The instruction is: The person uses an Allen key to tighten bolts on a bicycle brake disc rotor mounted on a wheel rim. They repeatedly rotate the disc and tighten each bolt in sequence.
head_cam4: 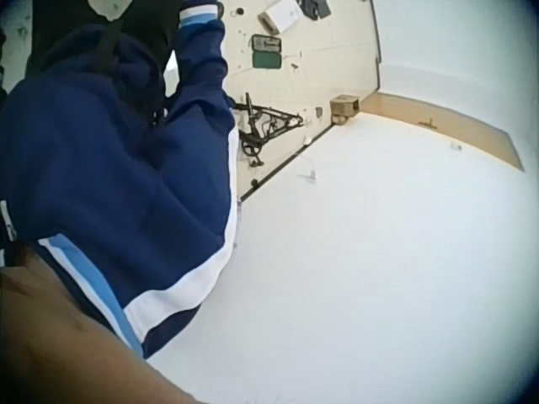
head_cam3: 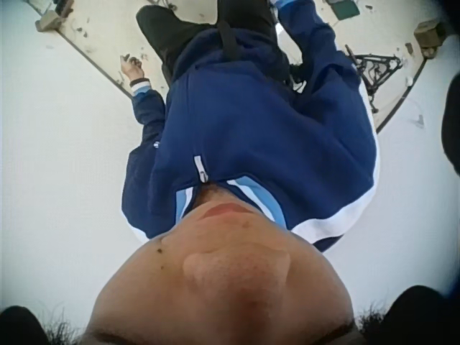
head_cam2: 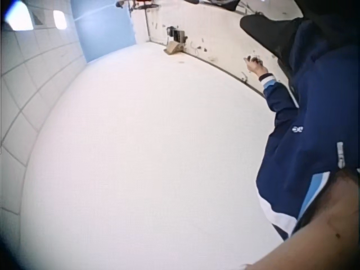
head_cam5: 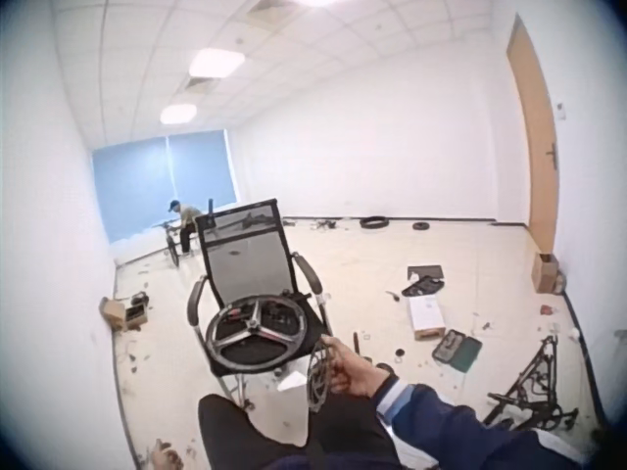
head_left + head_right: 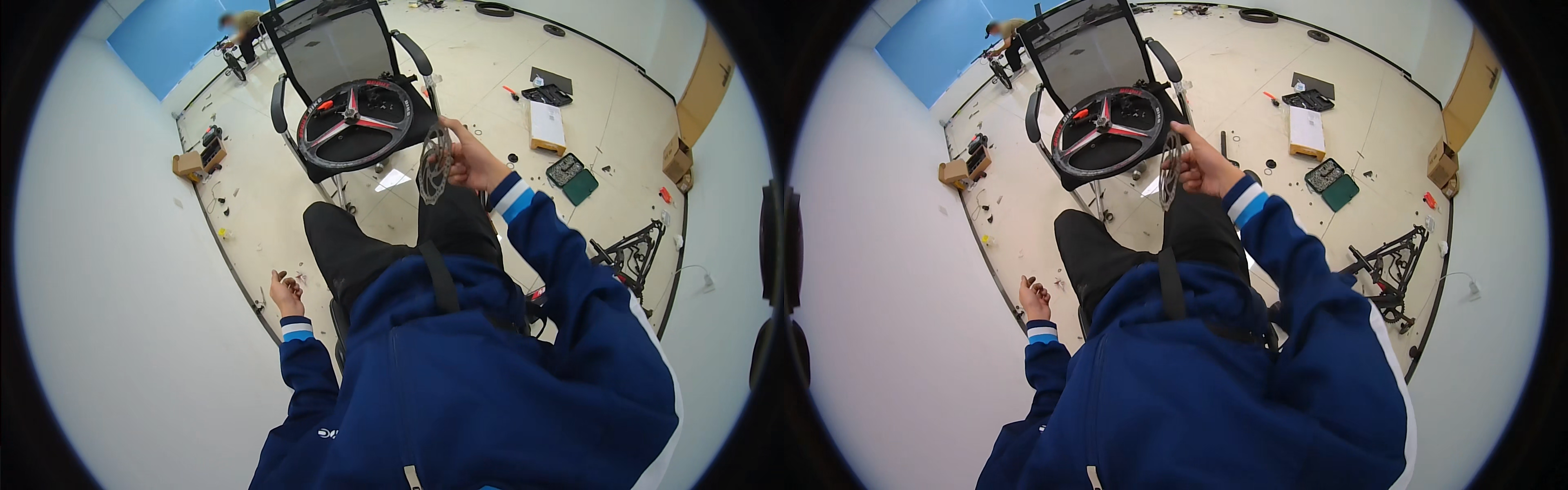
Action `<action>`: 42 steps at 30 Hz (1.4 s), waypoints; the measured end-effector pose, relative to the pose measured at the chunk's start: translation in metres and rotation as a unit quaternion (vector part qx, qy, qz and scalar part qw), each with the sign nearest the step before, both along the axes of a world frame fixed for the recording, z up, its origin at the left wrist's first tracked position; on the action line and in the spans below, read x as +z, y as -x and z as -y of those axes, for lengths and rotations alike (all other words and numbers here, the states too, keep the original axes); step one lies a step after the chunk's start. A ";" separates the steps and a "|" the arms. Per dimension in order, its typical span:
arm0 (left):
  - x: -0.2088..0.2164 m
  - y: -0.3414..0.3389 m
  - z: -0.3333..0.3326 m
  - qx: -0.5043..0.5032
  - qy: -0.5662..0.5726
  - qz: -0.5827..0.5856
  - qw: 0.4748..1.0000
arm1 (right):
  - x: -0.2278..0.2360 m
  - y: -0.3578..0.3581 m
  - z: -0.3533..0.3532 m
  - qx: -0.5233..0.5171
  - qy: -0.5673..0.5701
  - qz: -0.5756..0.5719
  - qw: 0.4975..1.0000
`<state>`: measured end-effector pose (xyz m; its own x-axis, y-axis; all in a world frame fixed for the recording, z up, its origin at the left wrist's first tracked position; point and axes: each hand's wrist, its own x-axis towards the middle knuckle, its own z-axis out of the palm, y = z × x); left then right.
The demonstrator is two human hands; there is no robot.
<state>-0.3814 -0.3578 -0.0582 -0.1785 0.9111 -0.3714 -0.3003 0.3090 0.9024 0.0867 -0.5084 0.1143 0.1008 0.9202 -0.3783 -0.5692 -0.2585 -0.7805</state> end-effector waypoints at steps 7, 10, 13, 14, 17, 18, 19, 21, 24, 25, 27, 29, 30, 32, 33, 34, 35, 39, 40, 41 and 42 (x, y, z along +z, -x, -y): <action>0.014 0.001 0.000 -0.050 -0.019 -0.028 0.998 | 0.136 0.007 -0.010 0.007 -0.317 0.029 0.948; 0.017 -0.006 -0.001 -0.048 -0.023 -0.015 0.998 | 0.166 -0.008 -0.010 0.155 -0.363 -0.025 0.918; 0.016 -0.003 0.001 -0.047 -0.030 -0.010 0.998 | 0.151 -0.007 -0.022 0.170 -0.361 0.080 0.914; 0.016 -0.004 0.002 -0.051 -0.029 -0.010 0.998 | 0.144 0.003 -0.019 0.166 -0.342 0.058 0.923; 0.018 -0.010 0.004 -0.058 -0.025 -0.010 0.998 | 0.108 0.017 -0.016 0.181 -0.337 -0.061 0.922; 0.018 -0.011 0.005 -0.057 -0.024 -0.011 0.998 | 0.095 0.020 -0.017 0.174 -0.320 -0.072 0.928; 0.019 -0.007 0.006 -0.052 -0.021 -0.017 0.998 | 0.081 0.025 -0.021 0.164 -0.284 -0.073 0.942; 0.019 -0.003 0.005 -0.054 -0.025 -0.025 0.998 | 0.057 0.034 -0.025 0.158 -0.217 -0.087 0.959; 0.015 0.000 0.008 -0.055 -0.022 -0.028 0.998 | 0.032 0.048 -0.031 0.104 -0.152 -0.078 0.980; 0.014 0.002 0.009 -0.054 -0.019 -0.029 0.998 | 0.025 0.051 -0.033 0.108 -0.151 -0.084 0.979; 0.012 -0.002 0.006 -0.063 -0.017 -0.030 0.997 | 0.001 0.044 -0.044 0.079 -0.111 -0.038 0.990; 0.014 -0.006 0.007 -0.070 -0.019 -0.033 0.997 | -0.010 0.045 -0.050 0.055 -0.078 -0.018 0.995; 0.015 -0.007 0.007 -0.074 -0.021 -0.035 0.996 | -0.014 0.045 -0.052 0.055 -0.060 -0.023 0.996; 0.015 -0.006 0.006 -0.078 -0.023 -0.040 0.996 | -0.018 0.047 -0.054 0.057 -0.027 -0.033 0.997; 0.015 -0.006 0.005 -0.080 -0.024 -0.043 0.996 | -0.026 0.045 -0.060 0.074 -0.011 -0.046 0.996; 0.016 -0.007 0.005 -0.083 -0.024 -0.045 0.995 | -0.028 0.045 -0.063 0.082 0.012 -0.055 0.995; 0.017 -0.008 0.006 -0.084 -0.023 -0.048 0.995 | -0.030 0.043 -0.067 0.090 0.035 -0.065 0.993; 0.020 -0.009 0.003 -0.077 -0.027 -0.050 0.995 | 0.018 0.041 -0.084 0.115 0.049 -0.055 0.991; 0.021 -0.009 0.002 -0.076 -0.028 -0.049 0.996 | 0.044 0.038 -0.087 0.097 -0.002 -0.059 0.994; 0.023 -0.009 0.002 -0.080 -0.037 -0.050 0.995 | 0.078 0.038 -0.083 0.044 -0.092 -0.044 0.994; 0.028 -0.009 0.004 -0.080 -0.044 -0.051 0.995 | 0.114 0.041 -0.073 0.023 -0.181 -0.012 0.983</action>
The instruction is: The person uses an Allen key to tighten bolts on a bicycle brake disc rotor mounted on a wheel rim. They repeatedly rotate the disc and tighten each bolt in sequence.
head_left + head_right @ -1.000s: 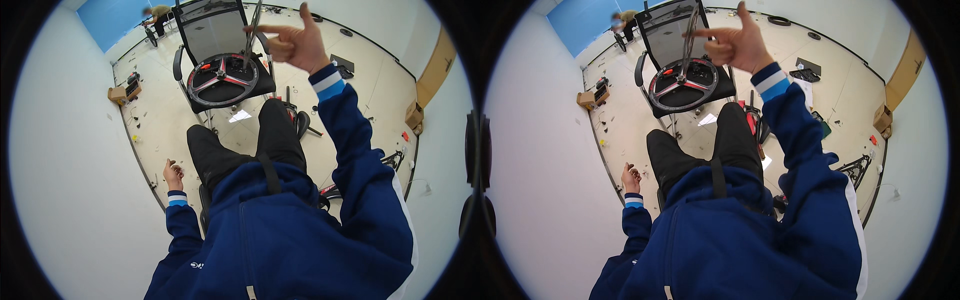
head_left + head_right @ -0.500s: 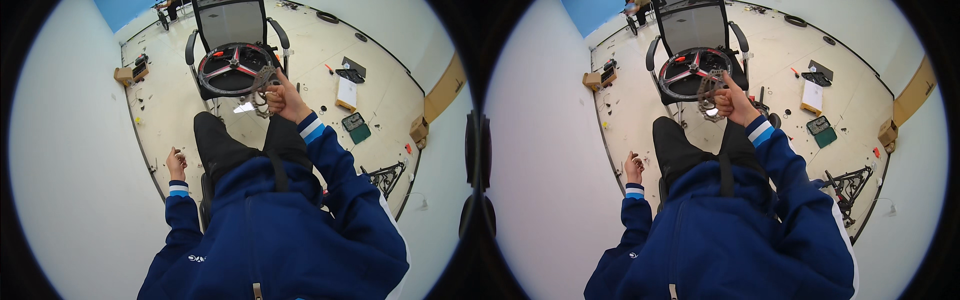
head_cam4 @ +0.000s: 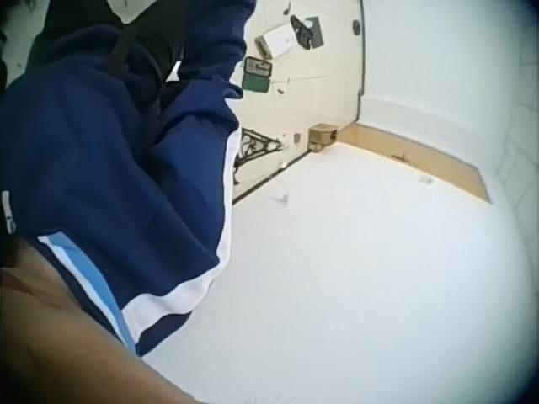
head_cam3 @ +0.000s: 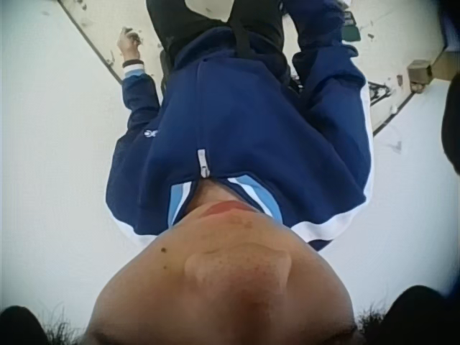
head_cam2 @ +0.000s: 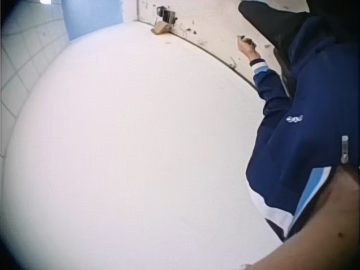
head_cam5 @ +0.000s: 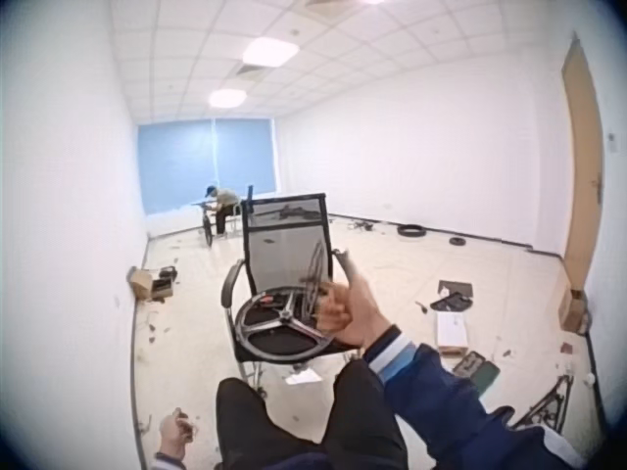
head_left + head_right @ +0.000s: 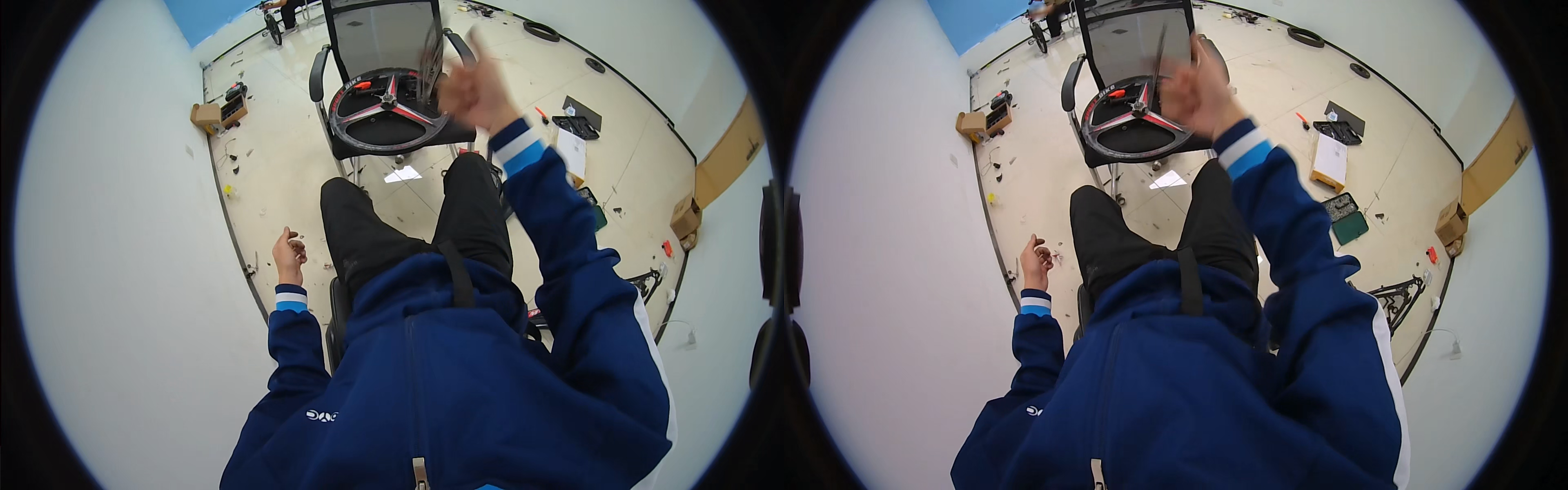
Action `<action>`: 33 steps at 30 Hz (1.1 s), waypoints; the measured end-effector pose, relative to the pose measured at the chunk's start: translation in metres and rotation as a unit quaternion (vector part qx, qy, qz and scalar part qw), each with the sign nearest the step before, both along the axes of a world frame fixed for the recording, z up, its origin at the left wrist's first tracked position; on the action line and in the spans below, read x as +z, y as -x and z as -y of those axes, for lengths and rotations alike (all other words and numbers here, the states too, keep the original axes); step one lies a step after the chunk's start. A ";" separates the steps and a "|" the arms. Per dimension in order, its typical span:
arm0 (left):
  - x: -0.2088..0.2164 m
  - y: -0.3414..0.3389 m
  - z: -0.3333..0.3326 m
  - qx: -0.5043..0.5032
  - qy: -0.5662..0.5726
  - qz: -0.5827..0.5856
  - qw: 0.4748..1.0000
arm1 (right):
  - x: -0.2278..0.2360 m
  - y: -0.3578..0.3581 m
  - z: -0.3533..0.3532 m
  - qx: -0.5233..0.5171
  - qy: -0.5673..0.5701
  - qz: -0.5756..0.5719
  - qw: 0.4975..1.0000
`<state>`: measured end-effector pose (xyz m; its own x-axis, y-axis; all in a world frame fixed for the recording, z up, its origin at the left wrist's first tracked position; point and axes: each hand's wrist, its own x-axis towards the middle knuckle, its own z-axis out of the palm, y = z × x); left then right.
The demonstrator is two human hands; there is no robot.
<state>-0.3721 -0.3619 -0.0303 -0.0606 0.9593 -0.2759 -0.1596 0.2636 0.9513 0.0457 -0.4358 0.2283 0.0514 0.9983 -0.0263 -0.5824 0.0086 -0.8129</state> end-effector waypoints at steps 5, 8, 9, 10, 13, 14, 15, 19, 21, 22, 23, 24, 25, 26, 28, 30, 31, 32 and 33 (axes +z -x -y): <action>0.009 -0.001 -0.001 -0.004 -0.011 0.011 1.000 | 0.113 0.014 0.051 0.240 -0.288 0.037 0.926; 0.009 -0.007 0.001 -0.006 -0.010 0.011 1.000 | 0.103 0.009 0.038 0.286 -0.295 0.115 0.905; 0.008 -0.006 0.003 -0.006 -0.011 0.009 1.000 | 0.097 0.015 0.041 0.235 -0.262 0.069 0.934; 0.008 -0.009 0.001 -0.013 -0.014 0.012 1.000 | 0.091 0.015 0.039 0.340 -0.317 -0.069 0.883; 0.006 -0.007 0.001 -0.013 -0.007 0.007 1.000 | 0.073 0.018 0.032 0.276 -0.305 0.093 0.906; 0.005 -0.005 0.002 -0.009 -0.006 0.013 1.000 | 0.071 0.023 0.033 0.262 -0.226 0.044 0.937; 0.004 -0.002 0.002 -0.005 -0.005 0.009 1.000 | 0.069 0.028 0.032 0.238 -0.218 0.031 0.946; 0.002 -0.003 0.002 -0.011 0.002 -0.002 1.000 | 0.055 0.020 0.015 0.410 -0.380 -0.083 0.825; -0.001 -0.008 0.001 -0.019 0.001 0.001 1.000 | 0.060 0.013 0.027 0.300 -0.236 0.098 0.919; -0.001 -0.006 0.001 -0.017 -0.004 0.001 1.000 | 0.058 0.009 0.030 0.274 -0.186 0.181 0.926; 0.000 -0.003 0.002 -0.016 -0.009 0.001 1.000 | 0.056 0.006 0.032 0.256 -0.131 0.259 0.922; 0.000 0.003 0.006 -0.015 -0.005 -0.010 1.000 | 0.046 0.009 0.033 0.241 -0.138 0.221 0.935; 0.003 -0.002 0.005 -0.021 -0.004 -0.012 1.000 | 0.038 0.010 0.037 0.220 -0.145 0.193 0.945; 0.008 -0.006 0.006 -0.025 -0.002 -0.014 1.000 | 0.030 0.010 0.040 0.200 -0.151 0.165 0.954; 0.025 -0.021 0.010 -0.048 -0.040 0.021 0.998 | 0.014 0.005 0.041 0.183 -0.153 0.204 0.949; 0.059 -0.034 0.018 -0.087 -0.090 0.037 0.991 | -0.001 0.008 0.038 0.194 -0.124 0.218 0.949; 0.081 -0.047 0.024 -0.122 -0.121 0.047 0.984 | 0.000 0.014 0.042 0.206 -0.092 0.209 0.951; 0.105 -0.060 0.032 -0.162 -0.162 0.043 0.973 | -0.003 0.018 0.041 0.214 -0.091 0.210 0.950; 0.127 -0.073 0.041 -0.196 -0.205 0.030 0.958 | -0.006 0.022 0.041 0.222 -0.088 0.212 0.948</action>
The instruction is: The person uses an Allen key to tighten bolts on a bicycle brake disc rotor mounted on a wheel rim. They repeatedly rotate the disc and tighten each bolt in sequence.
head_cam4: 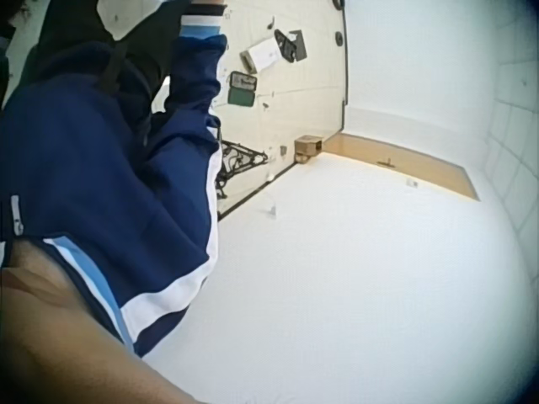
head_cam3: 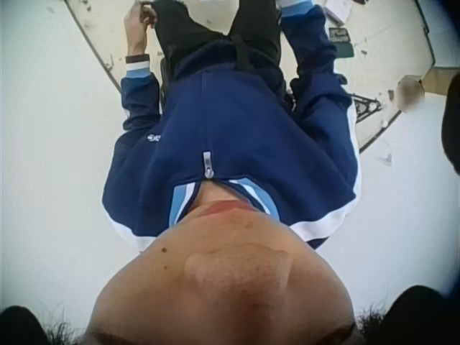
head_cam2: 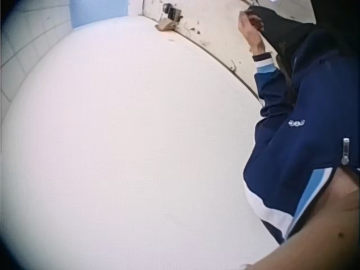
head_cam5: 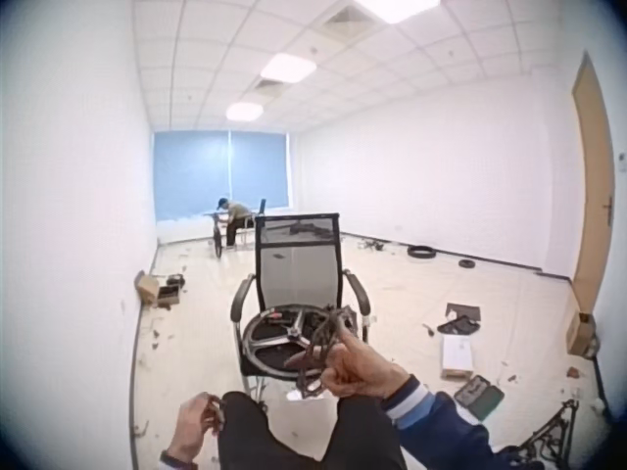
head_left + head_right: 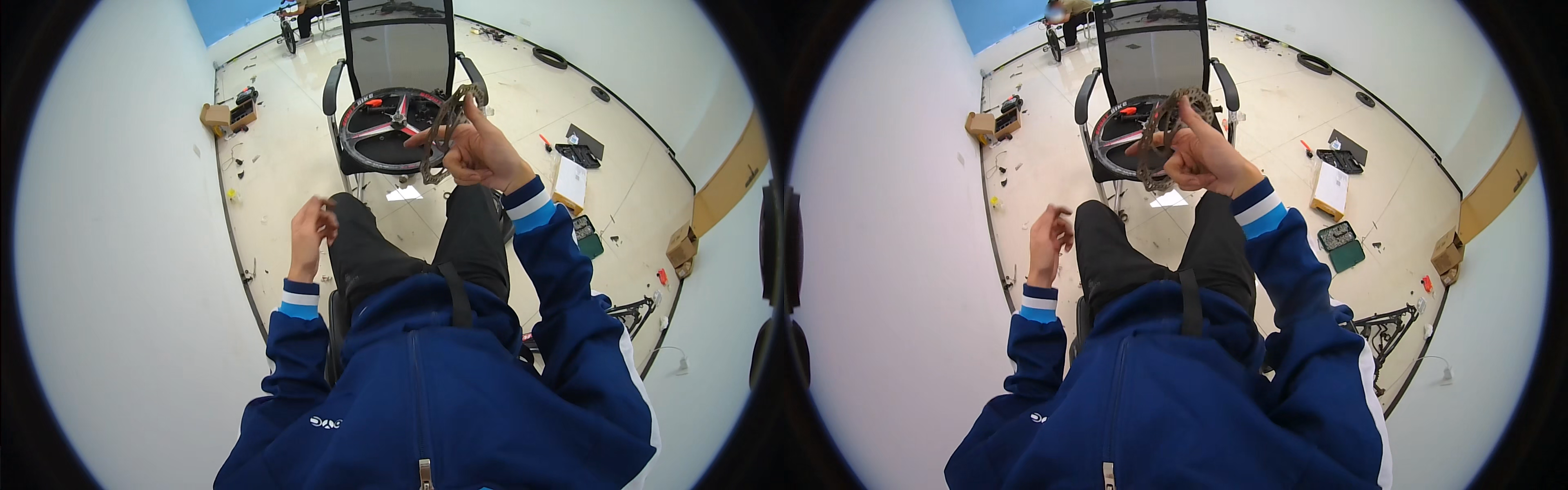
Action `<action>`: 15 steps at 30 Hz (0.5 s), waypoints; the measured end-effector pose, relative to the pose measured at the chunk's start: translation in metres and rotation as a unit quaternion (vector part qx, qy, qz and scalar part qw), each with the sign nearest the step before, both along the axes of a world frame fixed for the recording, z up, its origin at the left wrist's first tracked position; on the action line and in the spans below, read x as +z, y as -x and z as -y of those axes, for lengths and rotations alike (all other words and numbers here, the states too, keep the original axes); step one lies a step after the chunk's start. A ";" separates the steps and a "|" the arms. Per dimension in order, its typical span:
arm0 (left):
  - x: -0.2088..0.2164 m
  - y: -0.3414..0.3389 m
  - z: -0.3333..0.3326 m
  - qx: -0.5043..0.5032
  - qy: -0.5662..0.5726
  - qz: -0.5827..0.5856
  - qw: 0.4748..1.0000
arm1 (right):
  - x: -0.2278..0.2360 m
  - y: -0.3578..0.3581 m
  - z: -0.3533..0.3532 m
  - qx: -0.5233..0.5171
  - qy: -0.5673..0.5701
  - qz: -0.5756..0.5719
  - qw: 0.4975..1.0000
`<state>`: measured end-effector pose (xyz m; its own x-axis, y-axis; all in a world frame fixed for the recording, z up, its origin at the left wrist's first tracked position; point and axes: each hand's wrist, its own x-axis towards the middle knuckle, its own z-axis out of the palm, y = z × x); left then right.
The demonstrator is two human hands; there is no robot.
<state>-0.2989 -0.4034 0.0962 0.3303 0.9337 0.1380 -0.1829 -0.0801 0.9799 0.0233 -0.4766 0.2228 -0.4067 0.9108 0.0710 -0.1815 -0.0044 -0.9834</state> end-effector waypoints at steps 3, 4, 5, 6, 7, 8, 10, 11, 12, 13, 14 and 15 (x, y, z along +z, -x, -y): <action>0.052 -0.043 0.031 -0.044 -0.169 -0.035 0.984 | -0.004 0.010 -0.001 0.017 0.004 0.007 1.000; 0.068 -0.057 0.042 -0.034 -0.230 -0.065 0.970 | -0.006 0.014 -0.002 0.022 0.000 0.007 1.000; 0.081 -0.064 0.049 -0.012 -0.281 -0.117 0.953 | -0.007 0.019 -0.004 0.031 -0.006 0.005 0.999; 0.090 -0.072 0.052 0.007 -0.330 -0.163 0.930 | -0.009 0.020 -0.004 0.039 0.001 0.006 0.999; 0.096 -0.079 0.054 0.028 -0.380 -0.209 0.901 | -0.011 0.023 -0.005 0.043 0.019 -0.002 0.999; 0.096 -0.087 0.055 0.064 -0.417 -0.217 0.881 | -0.015 0.026 -0.007 0.046 0.037 -0.010 0.998; 0.091 -0.098 0.053 0.134 -0.487 -0.231 0.831 | -0.019 0.026 -0.009 0.068 0.075 -0.024 0.995; 0.089 -0.098 0.050 0.160 -0.494 -0.237 0.821 | -0.022 0.027 -0.009 0.065 0.083 -0.041 0.994; 0.086 -0.099 0.046 0.185 -0.500 -0.242 0.811 | -0.025 0.030 -0.009 0.061 0.091 -0.058 0.992; 0.080 -0.100 0.041 0.210 -0.505 -0.247 0.800 | -0.031 0.032 -0.010 0.059 0.101 -0.074 0.990; 0.074 -0.098 0.036 0.223 -0.500 -0.260 0.795 | -0.039 0.031 -0.010 0.052 0.110 -0.093 0.988; 0.071 -0.094 0.032 0.227 -0.500 -0.271 0.791 | -0.043 0.032 -0.008 0.035 0.115 -0.101 0.988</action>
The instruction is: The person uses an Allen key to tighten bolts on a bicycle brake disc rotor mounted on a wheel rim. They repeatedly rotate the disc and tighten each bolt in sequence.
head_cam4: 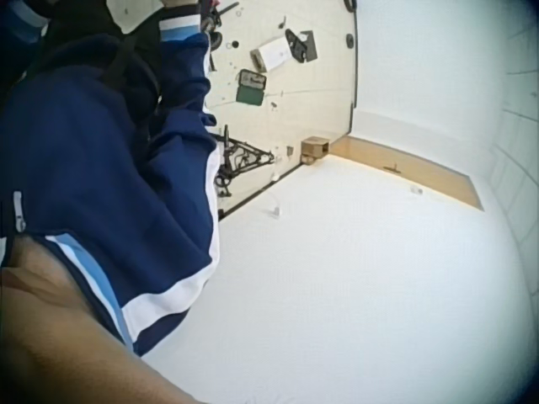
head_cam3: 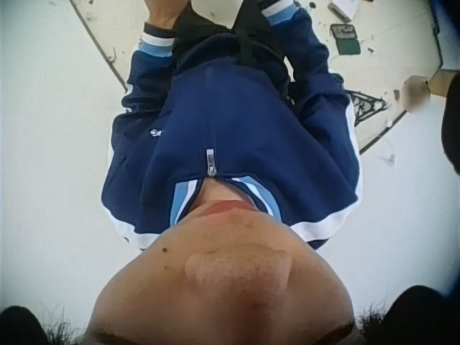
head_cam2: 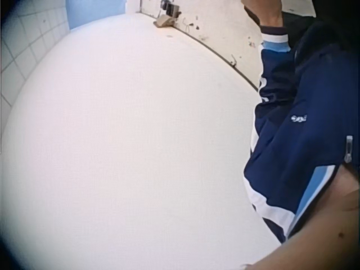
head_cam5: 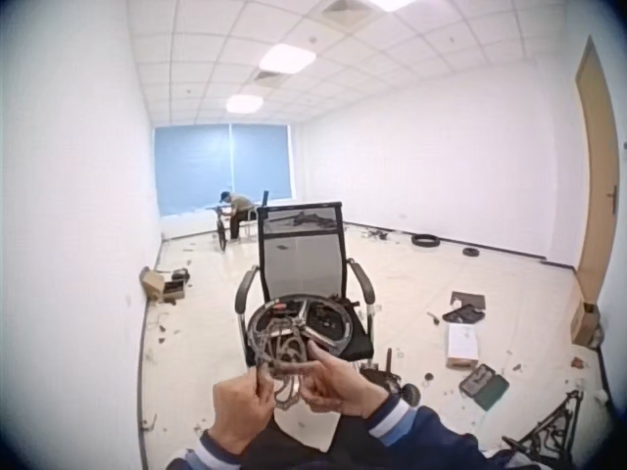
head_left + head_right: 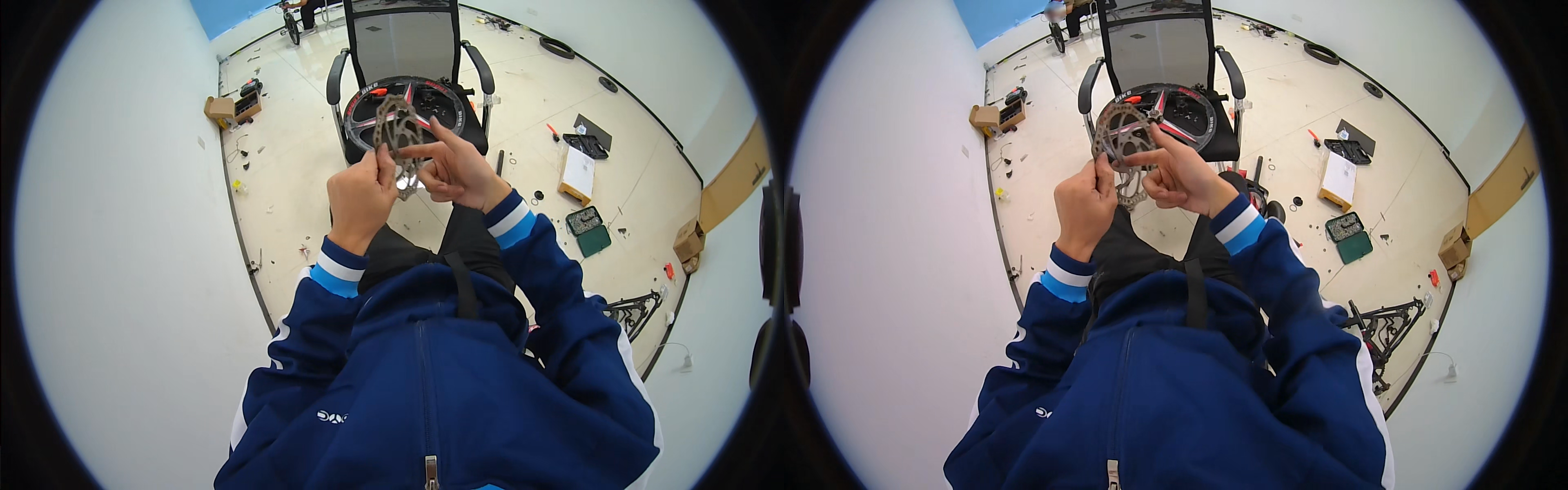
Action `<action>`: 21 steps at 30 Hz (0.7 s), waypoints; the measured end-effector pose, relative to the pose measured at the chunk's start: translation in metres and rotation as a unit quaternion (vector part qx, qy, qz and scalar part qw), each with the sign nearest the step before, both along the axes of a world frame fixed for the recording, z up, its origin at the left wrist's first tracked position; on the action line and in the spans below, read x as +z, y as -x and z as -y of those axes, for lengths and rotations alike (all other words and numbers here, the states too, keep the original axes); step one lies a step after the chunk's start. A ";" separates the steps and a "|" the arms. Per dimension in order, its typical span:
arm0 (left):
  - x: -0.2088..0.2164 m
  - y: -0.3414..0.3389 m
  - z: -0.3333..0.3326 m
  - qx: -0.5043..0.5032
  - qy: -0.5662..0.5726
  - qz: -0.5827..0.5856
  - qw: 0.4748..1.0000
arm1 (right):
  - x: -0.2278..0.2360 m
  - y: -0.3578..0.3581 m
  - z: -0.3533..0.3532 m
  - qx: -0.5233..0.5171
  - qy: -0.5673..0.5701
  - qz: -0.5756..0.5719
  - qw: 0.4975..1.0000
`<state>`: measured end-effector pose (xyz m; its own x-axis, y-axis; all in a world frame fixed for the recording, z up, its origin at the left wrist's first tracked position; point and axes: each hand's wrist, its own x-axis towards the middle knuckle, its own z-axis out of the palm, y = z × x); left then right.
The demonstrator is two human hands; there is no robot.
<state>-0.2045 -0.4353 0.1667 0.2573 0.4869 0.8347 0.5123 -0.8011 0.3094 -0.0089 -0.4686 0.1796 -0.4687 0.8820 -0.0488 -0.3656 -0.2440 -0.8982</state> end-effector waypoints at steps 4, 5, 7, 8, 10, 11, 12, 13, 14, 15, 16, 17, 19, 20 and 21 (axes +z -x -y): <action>-0.008 0.004 -0.002 0.006 0.028 -0.023 0.999 | -0.015 0.000 0.002 -0.038 0.021 -0.014 0.999; -0.008 0.004 0.000 0.000 0.042 -0.025 0.999 | -0.017 -0.001 0.001 -0.039 0.025 -0.011 0.999; -0.006 0.006 0.001 -0.018 0.104 -0.021 0.994 | -0.019 0.001 0.001 -0.041 0.034 -0.007 0.999; -0.005 0.006 0.002 -0.027 0.133 -0.018 0.991 | -0.021 0.002 -0.001 -0.039 0.046 -0.022 0.998; -0.006 0.014 -0.003 -0.033 0.155 0.014 0.987 | -0.031 0.004 -0.007 -0.034 0.067 -0.053 0.996; -0.006 0.021 -0.006 -0.036 0.166 0.031 0.985 | -0.034 0.004 -0.010 -0.046 0.087 -0.071 0.993; -0.008 0.028 -0.011 -0.033 0.179 0.046 0.982 | -0.034 0.001 -0.012 -0.065 0.105 -0.091 0.988; -0.013 0.037 -0.017 -0.031 0.193 0.060 0.979 | -0.033 -0.002 -0.015 -0.085 0.124 -0.112 0.982; -0.017 0.046 -0.022 -0.028 0.207 0.073 0.975 | -0.030 -0.004 -0.018 -0.104 0.142 -0.134 0.975; -0.020 0.055 -0.025 -0.021 0.204 0.073 0.976 | -0.023 -0.007 -0.022 -0.114 0.124 -0.150 0.974; -0.023 0.061 -0.027 -0.017 0.217 0.077 0.973 | -0.016 -0.018 -0.031 -0.137 0.131 -0.179 0.965; -0.025 0.068 -0.028 -0.010 0.229 0.081 0.970 | -0.001 -0.020 -0.035 -0.174 0.089 -0.186 0.963; -0.028 0.078 -0.029 0.008 0.253 0.078 0.964 | 0.038 -0.027 -0.033 -0.193 -0.016 -0.198 0.961; -0.030 0.084 -0.030 0.017 0.254 0.075 0.964 | 0.058 -0.028 -0.027 -0.172 -0.077 -0.206 0.960; -0.033 0.087 -0.032 0.021 0.256 0.073 0.964 | 0.076 -0.028 -0.018 -0.171 -0.154 -0.188 0.955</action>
